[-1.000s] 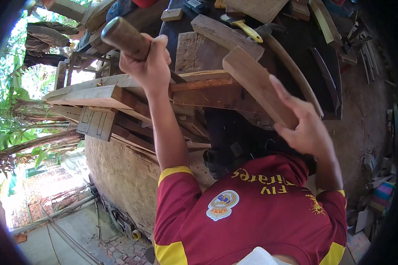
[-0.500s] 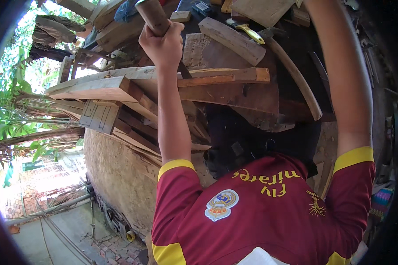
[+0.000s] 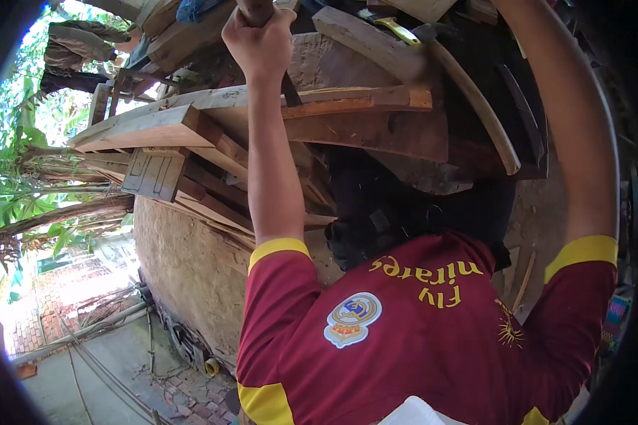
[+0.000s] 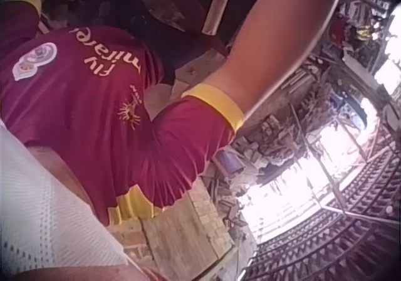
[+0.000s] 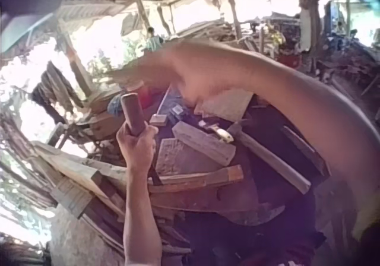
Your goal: The person carves a small wooden block using a chisel and mallet, then brushes the surface of a longer wooden plank with a yellow-handled brush. The person handles the wood and tools directly without visible secondary objects.
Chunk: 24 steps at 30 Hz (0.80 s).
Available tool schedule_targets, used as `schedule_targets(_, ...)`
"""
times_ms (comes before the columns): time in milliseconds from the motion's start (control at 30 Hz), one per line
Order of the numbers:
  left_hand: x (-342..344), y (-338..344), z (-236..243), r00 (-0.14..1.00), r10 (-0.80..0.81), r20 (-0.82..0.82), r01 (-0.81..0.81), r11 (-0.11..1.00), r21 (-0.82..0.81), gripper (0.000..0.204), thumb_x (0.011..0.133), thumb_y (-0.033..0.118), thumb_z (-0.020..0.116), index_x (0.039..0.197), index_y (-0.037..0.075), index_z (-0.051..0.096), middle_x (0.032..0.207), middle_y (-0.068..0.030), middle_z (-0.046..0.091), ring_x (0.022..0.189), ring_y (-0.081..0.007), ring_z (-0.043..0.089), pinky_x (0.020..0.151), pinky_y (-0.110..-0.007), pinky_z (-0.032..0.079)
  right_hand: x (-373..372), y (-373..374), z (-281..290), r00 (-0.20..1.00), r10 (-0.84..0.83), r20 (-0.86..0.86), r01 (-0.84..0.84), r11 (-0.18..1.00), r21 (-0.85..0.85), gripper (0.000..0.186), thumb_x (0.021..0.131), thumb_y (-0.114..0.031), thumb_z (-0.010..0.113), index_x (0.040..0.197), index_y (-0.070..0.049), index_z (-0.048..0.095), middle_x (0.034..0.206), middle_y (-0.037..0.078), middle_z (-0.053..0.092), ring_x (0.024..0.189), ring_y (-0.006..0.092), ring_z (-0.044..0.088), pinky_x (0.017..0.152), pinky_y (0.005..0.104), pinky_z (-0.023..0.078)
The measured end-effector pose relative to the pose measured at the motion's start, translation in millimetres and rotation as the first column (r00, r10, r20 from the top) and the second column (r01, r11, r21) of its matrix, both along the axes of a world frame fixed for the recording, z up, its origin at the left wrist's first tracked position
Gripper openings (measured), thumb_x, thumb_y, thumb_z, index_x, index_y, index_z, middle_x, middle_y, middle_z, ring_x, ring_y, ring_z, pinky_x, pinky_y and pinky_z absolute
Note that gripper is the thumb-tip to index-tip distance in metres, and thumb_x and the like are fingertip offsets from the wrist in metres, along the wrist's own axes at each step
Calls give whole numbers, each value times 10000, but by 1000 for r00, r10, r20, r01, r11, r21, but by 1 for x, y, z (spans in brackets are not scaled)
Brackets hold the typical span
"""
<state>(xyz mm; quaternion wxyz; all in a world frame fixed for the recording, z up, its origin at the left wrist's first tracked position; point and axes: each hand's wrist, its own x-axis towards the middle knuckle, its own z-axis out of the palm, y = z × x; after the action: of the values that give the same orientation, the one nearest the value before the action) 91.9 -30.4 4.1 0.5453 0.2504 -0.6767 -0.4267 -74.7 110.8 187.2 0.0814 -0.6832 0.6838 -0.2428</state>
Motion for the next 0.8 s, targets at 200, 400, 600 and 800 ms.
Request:
schedule_targets(200,-8,7,6,988,-63,-138,71,996,55,176,711,-46,684,692,36,529,523,0,478,385,-66,427,347,-234,320,-21,22,-63,1000,-17,-2,16,958,-287,764,730,-8,678,1426,-38,364,1097,163,660,939,242,667,853,367,550)
schedule_targets(400,8,27,13,976,-31,-216,33,999,6,164,719,-53,655,669,42,530,503,0,495,389,-69,454,349,-219,324,0,114,-149,932,-69,357,120,985,-123,797,704,19,658,1447,-98,396,1294,137,571,1188,213,540,1017,320,390)
schedule_targets(600,45,43,27,873,-15,-487,56,996,69,176,718,-119,604,700,20,498,464,-12,404,336,-83,344,321,-229,245,30,152,-196,897,-97,431,65,994,87,878,704,28,604,1486,-260,326,1004,196,618,960,343,604,867,398,469)
schedule_targets(800,42,47,19,916,-20,-400,29,999,16,173,726,-116,610,692,18,504,466,-23,423,333,-84,348,334,-227,261,35,154,-193,893,-134,431,90,989,121,889,701,28,607,1489,-262,315,977,189,604,934,370,598,859,412,474)
